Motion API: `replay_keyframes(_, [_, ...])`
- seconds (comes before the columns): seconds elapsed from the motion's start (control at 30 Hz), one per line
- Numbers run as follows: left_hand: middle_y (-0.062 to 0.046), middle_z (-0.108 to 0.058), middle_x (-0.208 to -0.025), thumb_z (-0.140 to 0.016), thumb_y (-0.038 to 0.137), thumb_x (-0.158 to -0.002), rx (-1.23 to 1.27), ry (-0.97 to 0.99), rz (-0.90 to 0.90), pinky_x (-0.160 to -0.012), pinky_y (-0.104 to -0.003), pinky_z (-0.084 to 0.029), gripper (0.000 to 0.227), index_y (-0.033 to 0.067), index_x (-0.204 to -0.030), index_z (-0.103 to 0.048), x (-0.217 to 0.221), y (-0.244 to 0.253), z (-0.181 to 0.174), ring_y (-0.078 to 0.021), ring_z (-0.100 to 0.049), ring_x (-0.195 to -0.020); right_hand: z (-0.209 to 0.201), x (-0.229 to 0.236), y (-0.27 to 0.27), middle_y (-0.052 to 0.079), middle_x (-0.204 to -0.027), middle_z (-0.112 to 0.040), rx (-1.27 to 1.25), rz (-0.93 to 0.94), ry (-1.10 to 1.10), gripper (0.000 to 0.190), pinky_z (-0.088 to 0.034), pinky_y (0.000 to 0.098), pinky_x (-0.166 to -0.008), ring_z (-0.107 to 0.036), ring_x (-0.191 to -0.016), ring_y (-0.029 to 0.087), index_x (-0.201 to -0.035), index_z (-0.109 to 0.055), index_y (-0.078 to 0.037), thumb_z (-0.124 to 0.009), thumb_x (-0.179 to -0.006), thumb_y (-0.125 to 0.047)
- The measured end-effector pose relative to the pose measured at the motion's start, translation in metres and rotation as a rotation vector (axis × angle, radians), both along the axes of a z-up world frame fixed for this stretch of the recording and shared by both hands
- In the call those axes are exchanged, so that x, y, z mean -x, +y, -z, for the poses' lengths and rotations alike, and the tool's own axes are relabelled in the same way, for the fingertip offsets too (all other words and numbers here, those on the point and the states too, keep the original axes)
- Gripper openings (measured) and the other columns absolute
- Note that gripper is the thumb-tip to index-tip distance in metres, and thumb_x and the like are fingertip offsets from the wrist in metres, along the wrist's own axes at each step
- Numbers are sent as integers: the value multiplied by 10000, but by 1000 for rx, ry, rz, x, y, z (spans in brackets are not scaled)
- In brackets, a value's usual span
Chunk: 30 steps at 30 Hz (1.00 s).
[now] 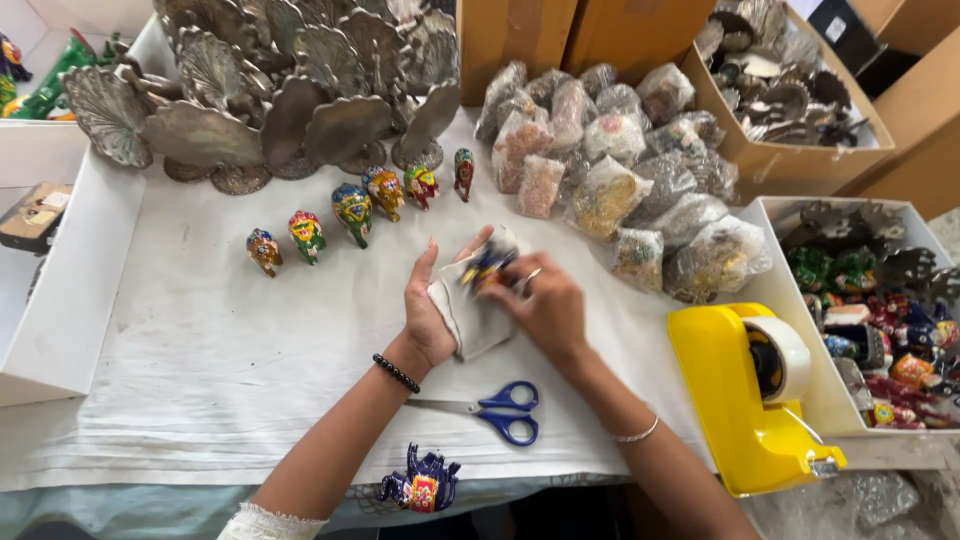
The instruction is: The person wipes small, colorful elephant figurines with a white cloth on a table covered with a white sheet. They handle the figurines one by one, cleaning them thoroughly before placing them back in a row. The workspace includes boxes of other items, scissors, and a tape dispenser.
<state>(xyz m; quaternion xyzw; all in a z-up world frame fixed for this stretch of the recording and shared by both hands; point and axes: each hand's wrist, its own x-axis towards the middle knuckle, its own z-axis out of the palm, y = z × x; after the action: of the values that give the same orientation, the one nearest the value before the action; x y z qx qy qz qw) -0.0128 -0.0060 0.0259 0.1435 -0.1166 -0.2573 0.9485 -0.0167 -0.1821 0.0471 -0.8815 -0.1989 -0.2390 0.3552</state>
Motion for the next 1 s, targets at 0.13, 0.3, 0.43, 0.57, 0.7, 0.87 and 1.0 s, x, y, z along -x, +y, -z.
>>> replay_keyframes(0.13, [-154, -452, -1584, -342, 668, -990, -64, 16, -48, -1217, -484, -347, 845, 160, -1661, -261, 4, -5, -14, -319, -481, -1412, 0, -11, -17, 97, -839, -672, 129, 251, 101, 396, -525, 392, -607, -665, -671, 252, -802, -728, -28, -915, -758, -374])
replay_keyframes(0.3, [-129, -416, -1598, -315, 760, -941, -74, 76, -138, -1190, -492, -340, 901, 236, -1661, -182, 2, -5, 0, -340, -449, -1406, -1, -2, -8, 81, -946, -632, -23, 34, 147, 313, -531, 340, -605, -646, -618, 193, -889, -706, -14, -856, -816, -280])
replay_keyframes(0.43, [-134, -405, -1619, -325, 727, -977, -78, 42, -111, -1218, -473, -334, 877, 227, -1682, -177, 5, -5, -3, -328, -442, -1439, -1, -4, -10, 70, -969, -644, -9, 32, 154, 338, -537, 332, -626, -663, -636, 182, -911, -697, -8, -875, -815, -278])
replay_keyframes(0.57, [-129, -424, -1604, -315, 739, -968, -91, 3, -70, -1213, -467, -339, 883, 232, -1679, -183, 5, -3, -8, -321, -447, -1421, 1, -2, -10, 79, -1085, -664, -95, -195, 94, 364, -579, 317, -727, -704, -791, 208, -1010, -700, -18, -885, -784, -235])
replay_keyframes(0.7, [-201, -463, -1622, -317, 718, -1128, 199, -112, 117, -1215, -471, -365, 831, 192, -1762, -204, 5, 5, 13, -346, -490, -1393, -4, 17, 4, 114, -1186, -664, -18, -525, 133, 393, -596, 336, -794, -730, -904, 228, -1069, -707, -21, -869, -786, -242])
replay_keyframes(0.87, [-173, -487, -1551, -340, 728, -1017, -1, -27, 21, -1202, -456, -390, 879, 183, -1700, -239, 4, -1, -6, -312, -522, -1371, -7, 3, -3, 95, -1145, -705, 57, -240, 80, 393, -586, 337, -755, -737, -849, 222, -1032, -732, -38, -872, -792, -317])
replay_keyframes(1.0, [-164, -474, -1542, -356, 732, -1002, 1, -29, 22, -1198, -474, -396, 878, 197, -1689, -242, 8, -1, -13, -314, -499, -1385, 0, -15, -23, 102, -983, -703, 35, 90, 27, 401, -563, 351, -694, -709, -779, 226, -991, -740, -14, -888, -807, -339])
